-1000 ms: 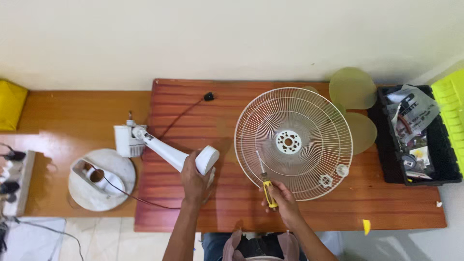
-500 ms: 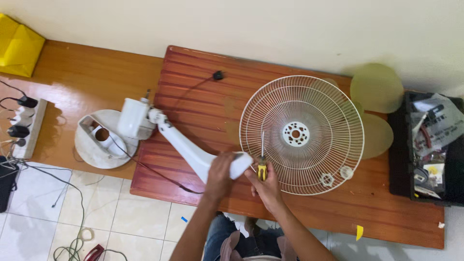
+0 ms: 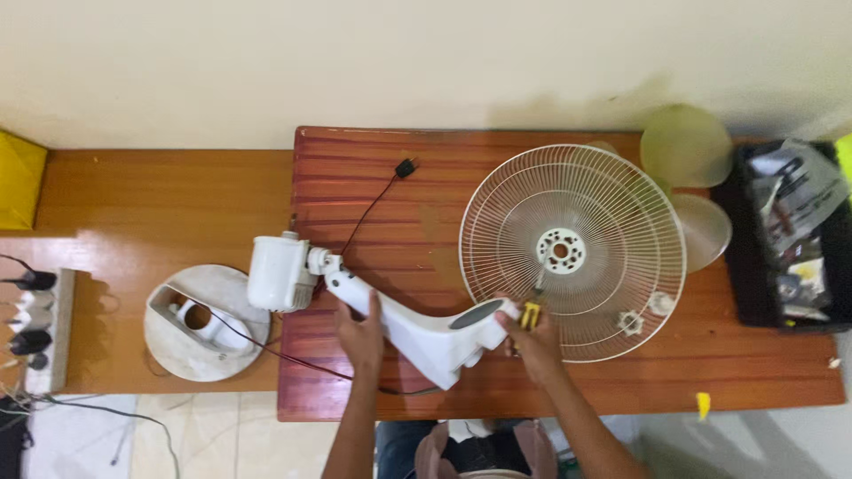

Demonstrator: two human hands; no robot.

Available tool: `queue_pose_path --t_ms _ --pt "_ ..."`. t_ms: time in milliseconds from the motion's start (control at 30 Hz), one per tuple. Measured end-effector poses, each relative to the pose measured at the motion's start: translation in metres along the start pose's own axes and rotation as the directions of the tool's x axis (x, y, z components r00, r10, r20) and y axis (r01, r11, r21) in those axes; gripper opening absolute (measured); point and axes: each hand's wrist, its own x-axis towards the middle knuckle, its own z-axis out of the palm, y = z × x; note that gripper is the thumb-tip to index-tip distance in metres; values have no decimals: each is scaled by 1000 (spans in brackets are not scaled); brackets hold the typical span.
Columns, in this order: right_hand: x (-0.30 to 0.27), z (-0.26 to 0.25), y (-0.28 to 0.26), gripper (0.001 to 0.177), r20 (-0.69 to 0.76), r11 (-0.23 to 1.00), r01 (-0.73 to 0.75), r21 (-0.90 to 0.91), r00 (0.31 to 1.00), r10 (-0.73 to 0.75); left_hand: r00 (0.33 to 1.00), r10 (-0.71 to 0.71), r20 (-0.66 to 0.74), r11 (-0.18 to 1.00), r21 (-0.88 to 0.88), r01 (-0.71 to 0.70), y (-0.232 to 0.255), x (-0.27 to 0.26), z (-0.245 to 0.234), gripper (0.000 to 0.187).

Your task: The person disassembles a white electric fan on a wooden table. They remove the front grille, unscrew and remove the fan blades, detach the motor housing from the stand, and open the base casing with a screwdriver. The person then begins to reassemble the motor housing onto the stand.

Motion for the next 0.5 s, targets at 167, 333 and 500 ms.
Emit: queue_pose_path --t_ms 167,333,500 --pt "-4 -8 -12 43 -32 994 93 63 995 -92 988 1 155 999 -44 6 15 13 19 58" --pt "-7 0 -29 42 -65 992 122 44 991 -119 962 -97 256 993 -39 110 26 30 31 70" --pt "5 -3 -34 39 17 995 96 35 995 -96 936 345 -76 925 200 -324 60 -22 48 67"
